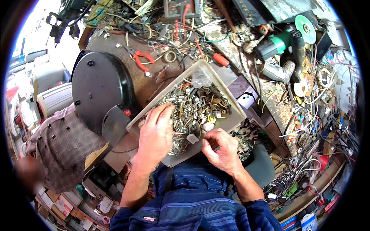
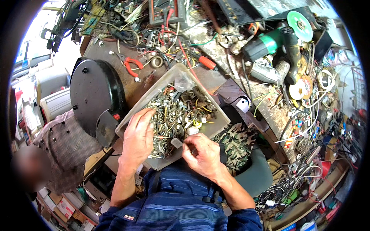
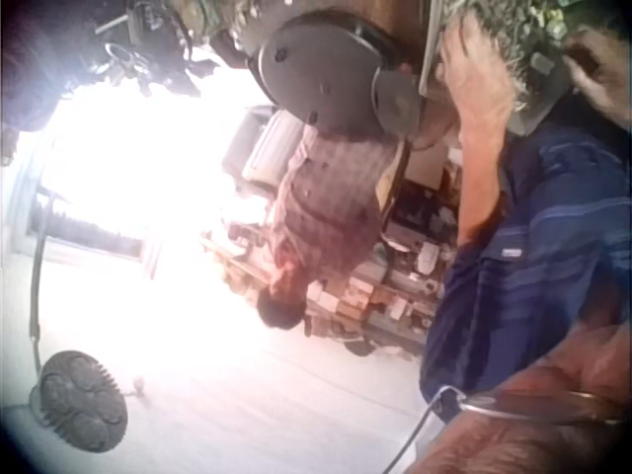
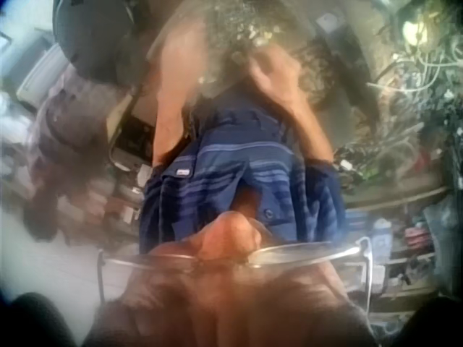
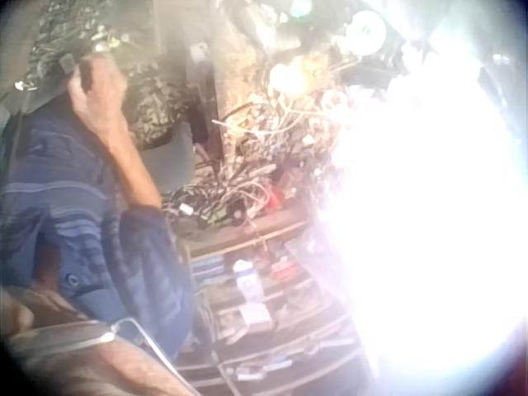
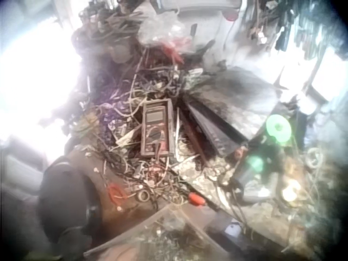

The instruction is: The person opens a wooden cabinet and retrieves a plastic tray filled with small electronic components. They sit at a cluttered workbench and sort through the components, picking out specific parts. The person uses a screwdriver to work on a black circular device, likely installing or adjusting a component.

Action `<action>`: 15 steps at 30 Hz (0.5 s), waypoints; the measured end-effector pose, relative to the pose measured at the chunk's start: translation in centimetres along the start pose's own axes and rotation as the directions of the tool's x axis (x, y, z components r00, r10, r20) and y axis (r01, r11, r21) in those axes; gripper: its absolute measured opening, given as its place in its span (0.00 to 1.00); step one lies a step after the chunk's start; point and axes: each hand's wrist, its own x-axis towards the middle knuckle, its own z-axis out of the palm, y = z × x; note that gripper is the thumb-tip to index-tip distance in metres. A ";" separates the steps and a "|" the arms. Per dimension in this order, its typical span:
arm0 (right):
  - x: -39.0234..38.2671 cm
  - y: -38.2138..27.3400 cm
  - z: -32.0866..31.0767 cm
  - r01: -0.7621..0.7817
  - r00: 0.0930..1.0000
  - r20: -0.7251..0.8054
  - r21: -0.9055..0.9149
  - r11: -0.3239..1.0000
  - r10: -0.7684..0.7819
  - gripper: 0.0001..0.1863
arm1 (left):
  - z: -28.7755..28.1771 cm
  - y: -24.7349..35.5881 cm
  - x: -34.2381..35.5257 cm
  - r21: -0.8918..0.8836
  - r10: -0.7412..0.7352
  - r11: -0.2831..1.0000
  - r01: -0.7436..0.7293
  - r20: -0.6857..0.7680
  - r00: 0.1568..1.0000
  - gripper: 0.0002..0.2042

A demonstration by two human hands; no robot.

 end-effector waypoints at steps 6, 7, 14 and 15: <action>-0.3 0.1 0.2 -0.025 1.000 -0.012 0.039 0.999 0.026 0.10 | 4.9 1.8 4.4 0.246 0.136 0.956 -0.163 0.121 0.983 0.29; -0.4 0.1 0.2 -0.032 0.999 -0.010 0.053 0.998 0.032 0.10 | 5.4 1.8 4.5 0.276 0.140 0.947 -0.162 0.098 0.985 0.29; -0.5 0.6 0.3 0.000 0.999 -0.033 0.107 0.994 0.003 0.09 | 4.8 2.0 2.7 0.363 0.058 0.922 -0.137 0.221 0.974 0.26; -0.5 0.5 0.3 0.001 0.999 -0.033 0.106 0.994 0.002 0.09 | 4.7 2.1 2.6 0.387 0.070 0.911 -0.143 0.197 0.978 0.25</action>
